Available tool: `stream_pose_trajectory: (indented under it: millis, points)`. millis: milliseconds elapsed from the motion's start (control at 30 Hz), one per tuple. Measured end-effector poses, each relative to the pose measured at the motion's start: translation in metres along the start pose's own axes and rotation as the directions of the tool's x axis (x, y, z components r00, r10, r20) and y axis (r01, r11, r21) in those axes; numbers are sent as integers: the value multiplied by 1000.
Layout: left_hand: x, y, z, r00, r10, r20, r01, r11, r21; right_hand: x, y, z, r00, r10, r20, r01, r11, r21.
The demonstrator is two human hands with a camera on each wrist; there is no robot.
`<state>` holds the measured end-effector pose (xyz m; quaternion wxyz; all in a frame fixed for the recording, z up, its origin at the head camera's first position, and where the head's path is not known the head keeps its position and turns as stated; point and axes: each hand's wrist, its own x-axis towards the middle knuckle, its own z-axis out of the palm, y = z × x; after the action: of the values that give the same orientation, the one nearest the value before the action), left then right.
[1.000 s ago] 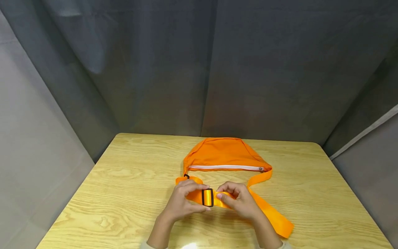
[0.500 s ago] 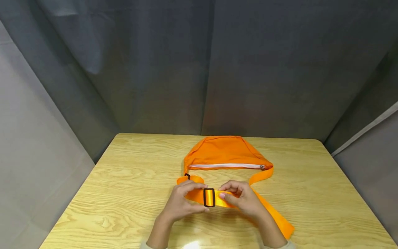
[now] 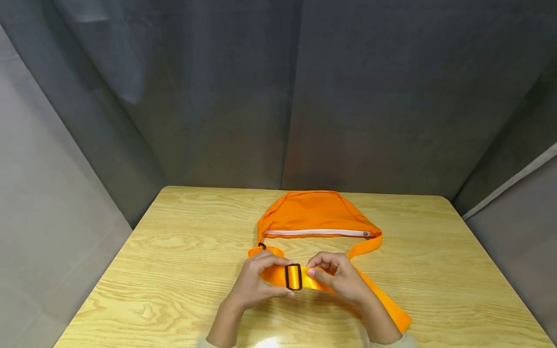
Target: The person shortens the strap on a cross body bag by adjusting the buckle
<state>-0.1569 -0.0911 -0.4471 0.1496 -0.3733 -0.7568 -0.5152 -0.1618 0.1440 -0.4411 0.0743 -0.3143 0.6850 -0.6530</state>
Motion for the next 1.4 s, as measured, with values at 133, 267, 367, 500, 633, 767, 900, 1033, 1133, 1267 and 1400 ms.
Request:
stream_pose_trajectory:
  millis: [133, 267, 367, 500, 633, 767, 900, 1033, 1133, 1267, 1400]
  points:
    - [0, -1, 0, 1000, 8, 9, -8, 1000, 16, 2, -2, 3, 999, 34, 1, -34, 999, -21]
    - [1, -1, -2, 1000, 22, -2, -22, 999, 31, 1, -3, -2, 998, 57, 17, -55, 996, -71]
    - [2, -1, -4, 1000, 26, -18, -25, 999, 42, 0, -4, -10, 998, 46, 36, -42, 993, -109]
    - [4, -1, -6, 999, 30, -23, -29, 999, 40, 0, -5, -14, 999, 18, 50, -12, 994, -113]
    - [4, -3, -6, 999, 30, -18, -29, 998, 49, 1, -6, -12, 999, 8, 41, -5, 997, -77]
    - [4, -4, -4, 1000, 20, -16, -20, 998, 57, 3, -3, -8, 999, -10, 33, 11, 999, -47]
    - [4, -5, -1, 1000, 9, -7, -9, 998, 55, 6, -2, -5, 999, -19, 36, 20, 999, -33]
    - [4, -5, 0, 1000, -11, -5, 11, 998, 55, 6, -4, -4, 999, 21, 31, -19, 998, -53]
    - [2, -4, -1, 1000, -12, -18, 13, 998, 65, 3, -5, -7, 998, 69, 12, -68, 994, -91]
    - [1, -3, -3, 1000, -14, -26, 16, 997, 75, -2, -6, -12, 991, 136, -2, -135, 985, -109]
    - [1, -1, -2, 999, -27, -19, 28, 997, 73, -4, -4, -14, 993, 117, 9, -116, 988, -101]
